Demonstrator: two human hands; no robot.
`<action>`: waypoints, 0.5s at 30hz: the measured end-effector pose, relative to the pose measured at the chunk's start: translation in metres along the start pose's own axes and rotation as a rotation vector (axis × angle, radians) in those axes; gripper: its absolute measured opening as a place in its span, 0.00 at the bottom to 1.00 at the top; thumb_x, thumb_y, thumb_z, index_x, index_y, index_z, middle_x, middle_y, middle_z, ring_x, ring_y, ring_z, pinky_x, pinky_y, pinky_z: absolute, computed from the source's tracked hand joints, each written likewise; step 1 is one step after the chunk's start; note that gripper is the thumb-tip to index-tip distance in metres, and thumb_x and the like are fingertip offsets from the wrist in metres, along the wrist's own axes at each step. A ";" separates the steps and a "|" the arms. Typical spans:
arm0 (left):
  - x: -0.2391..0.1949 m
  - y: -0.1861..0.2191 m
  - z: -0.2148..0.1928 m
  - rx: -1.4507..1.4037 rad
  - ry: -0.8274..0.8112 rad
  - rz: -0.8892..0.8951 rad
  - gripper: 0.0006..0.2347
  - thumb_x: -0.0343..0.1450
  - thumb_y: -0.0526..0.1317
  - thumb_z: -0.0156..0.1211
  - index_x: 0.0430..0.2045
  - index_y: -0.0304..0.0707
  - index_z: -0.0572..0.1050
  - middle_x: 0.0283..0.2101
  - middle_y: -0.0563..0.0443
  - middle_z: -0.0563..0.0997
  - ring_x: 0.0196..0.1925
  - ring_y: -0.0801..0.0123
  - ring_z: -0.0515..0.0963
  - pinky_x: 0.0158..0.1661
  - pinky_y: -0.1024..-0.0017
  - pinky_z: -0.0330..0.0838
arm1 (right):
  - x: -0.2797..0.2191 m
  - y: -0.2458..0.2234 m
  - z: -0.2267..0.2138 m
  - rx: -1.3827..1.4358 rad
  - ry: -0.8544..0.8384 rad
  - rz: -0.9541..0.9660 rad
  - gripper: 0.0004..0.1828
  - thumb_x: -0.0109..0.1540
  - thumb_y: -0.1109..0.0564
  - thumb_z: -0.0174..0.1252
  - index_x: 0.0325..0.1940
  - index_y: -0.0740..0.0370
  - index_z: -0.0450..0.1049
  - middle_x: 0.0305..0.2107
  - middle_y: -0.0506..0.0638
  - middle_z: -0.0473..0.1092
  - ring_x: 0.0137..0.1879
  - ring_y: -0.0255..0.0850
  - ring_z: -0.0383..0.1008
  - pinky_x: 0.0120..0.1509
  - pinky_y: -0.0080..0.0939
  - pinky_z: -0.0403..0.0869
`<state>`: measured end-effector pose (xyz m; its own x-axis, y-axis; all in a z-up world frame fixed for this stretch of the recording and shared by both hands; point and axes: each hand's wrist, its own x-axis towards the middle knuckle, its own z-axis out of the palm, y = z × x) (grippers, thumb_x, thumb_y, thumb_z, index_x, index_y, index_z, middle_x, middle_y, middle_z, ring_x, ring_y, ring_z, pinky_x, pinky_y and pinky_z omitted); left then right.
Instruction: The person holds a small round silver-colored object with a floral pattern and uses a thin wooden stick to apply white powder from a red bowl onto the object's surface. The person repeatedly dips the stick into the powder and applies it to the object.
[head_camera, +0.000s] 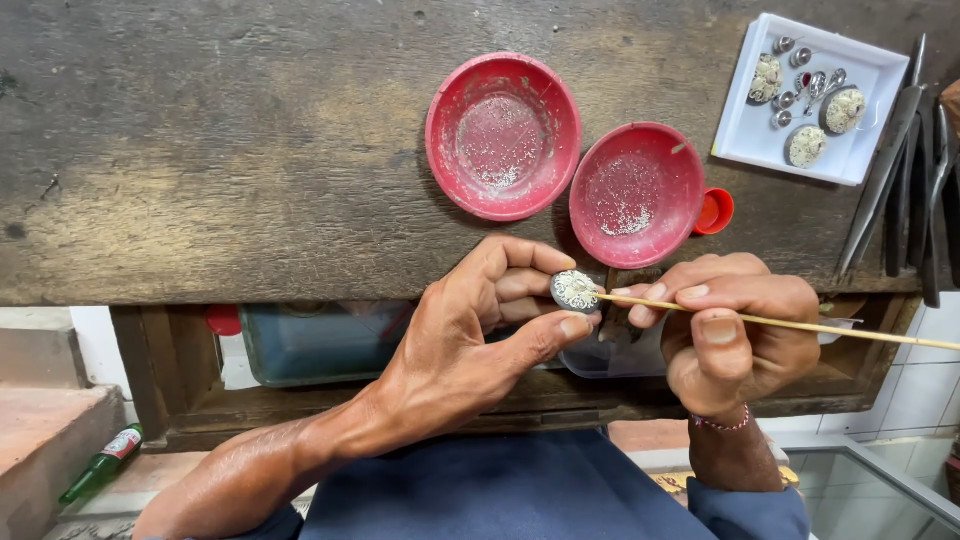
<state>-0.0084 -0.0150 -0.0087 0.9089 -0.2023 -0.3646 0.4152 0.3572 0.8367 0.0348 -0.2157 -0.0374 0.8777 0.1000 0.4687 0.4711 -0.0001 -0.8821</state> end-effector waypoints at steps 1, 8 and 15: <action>0.000 0.000 0.000 0.000 0.000 -0.001 0.15 0.70 0.35 0.65 0.48 0.35 0.69 0.42 0.49 0.85 0.40 0.77 0.84 0.41 0.79 0.79 | 0.000 0.000 0.000 0.000 0.000 0.001 0.09 0.68 0.56 0.50 0.38 0.64 0.65 0.19 0.57 0.68 0.22 0.44 0.74 0.28 0.43 0.82; 0.000 0.001 0.000 0.001 -0.005 -0.008 0.15 0.69 0.35 0.66 0.48 0.35 0.69 0.43 0.47 0.86 0.43 0.75 0.86 0.43 0.78 0.81 | 0.000 0.001 0.000 -0.016 0.000 -0.010 0.09 0.69 0.56 0.50 0.38 0.64 0.65 0.20 0.55 0.67 0.23 0.44 0.75 0.29 0.42 0.82; 0.000 0.002 0.000 -0.006 -0.012 0.001 0.15 0.70 0.35 0.65 0.48 0.35 0.69 0.44 0.47 0.86 0.44 0.73 0.86 0.44 0.78 0.81 | 0.000 0.001 0.003 -0.002 0.007 0.009 0.09 0.68 0.55 0.50 0.38 0.64 0.65 0.20 0.58 0.68 0.22 0.44 0.75 0.30 0.41 0.82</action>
<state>-0.0075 -0.0143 -0.0075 0.9089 -0.2123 -0.3588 0.4143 0.3628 0.8347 0.0354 -0.2130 -0.0387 0.8826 0.0928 0.4608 0.4630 -0.0028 -0.8863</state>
